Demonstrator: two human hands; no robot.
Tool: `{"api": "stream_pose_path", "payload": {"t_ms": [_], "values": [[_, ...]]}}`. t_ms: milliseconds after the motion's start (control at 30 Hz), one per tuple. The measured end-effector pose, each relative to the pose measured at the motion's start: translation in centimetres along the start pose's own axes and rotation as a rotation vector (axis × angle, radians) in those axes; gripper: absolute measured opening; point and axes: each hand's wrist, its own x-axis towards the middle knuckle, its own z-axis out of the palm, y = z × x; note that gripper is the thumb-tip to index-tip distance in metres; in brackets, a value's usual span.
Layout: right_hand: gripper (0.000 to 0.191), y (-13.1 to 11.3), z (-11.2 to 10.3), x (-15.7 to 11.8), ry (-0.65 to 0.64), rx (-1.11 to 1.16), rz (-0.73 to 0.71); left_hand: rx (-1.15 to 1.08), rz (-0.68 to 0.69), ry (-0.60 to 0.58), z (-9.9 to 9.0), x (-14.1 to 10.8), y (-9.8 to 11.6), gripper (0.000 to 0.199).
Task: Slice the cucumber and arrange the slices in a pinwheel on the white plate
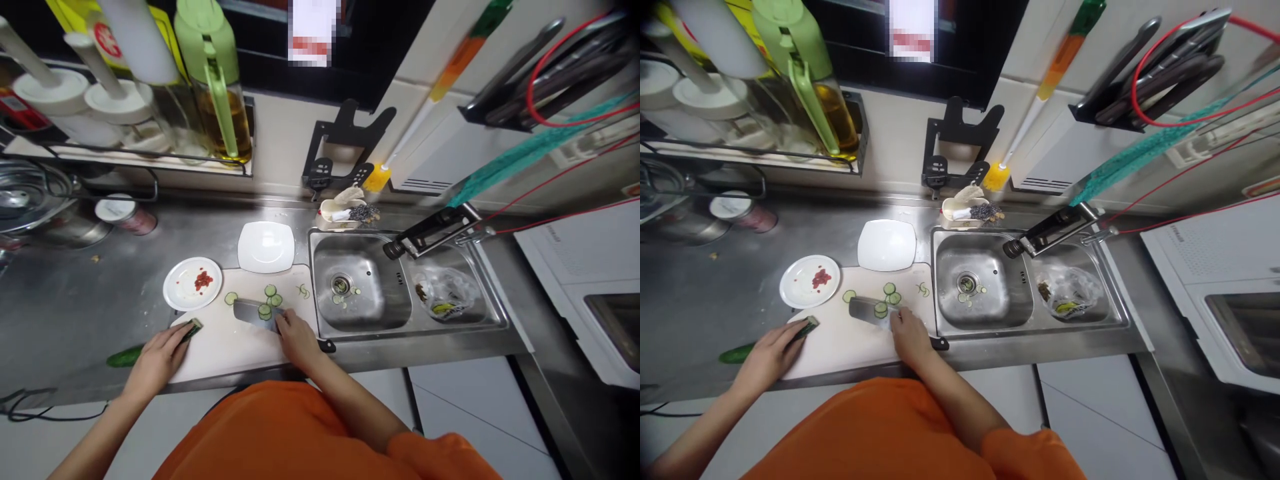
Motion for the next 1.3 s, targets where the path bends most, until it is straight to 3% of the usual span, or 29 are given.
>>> {"api": "stream_pose_path", "payload": {"t_ms": [267, 400, 600, 733, 800, 1067, 1300], "values": [[0.021, 0.4, 0.4, 0.5, 0.064, -0.084, -0.011, 0.005, -0.059, 0.000, 0.2, 0.3, 0.1, 0.043], [0.021, 0.8, 0.6, 0.8, 0.086, -0.119, -0.020, 0.012, -0.111, 0.065, -0.2, 1.8, 1.4, 0.045], [0.025, 1.1, 0.8, 0.9, 0.126, -0.177, -0.060, -0.181, -0.033, 0.190, 0.3, 7.5, 8.3, 0.029], [0.022, 1.2, 0.4, 0.8, 0.144, -0.225, -0.098, -0.365, 0.106, 0.000, 2.0, 11.3, 12.9, 0.026], [0.020, 1.3, 0.1, 0.7, 0.148, -0.231, -0.114, -0.374, 0.076, -0.048, 2.8, 12.5, 13.9, 0.025], [0.021, 1.9, -0.6, -0.1, 0.079, -0.216, -0.131, -0.360, -0.131, -0.123, 4.3, 15.2, 13.5, 0.031], [0.021, 2.3, -0.6, -2.8, -0.006, -0.166, -0.022, -0.312, -0.163, -0.144, 5.3, 15.9, 12.5, 0.033]]}}
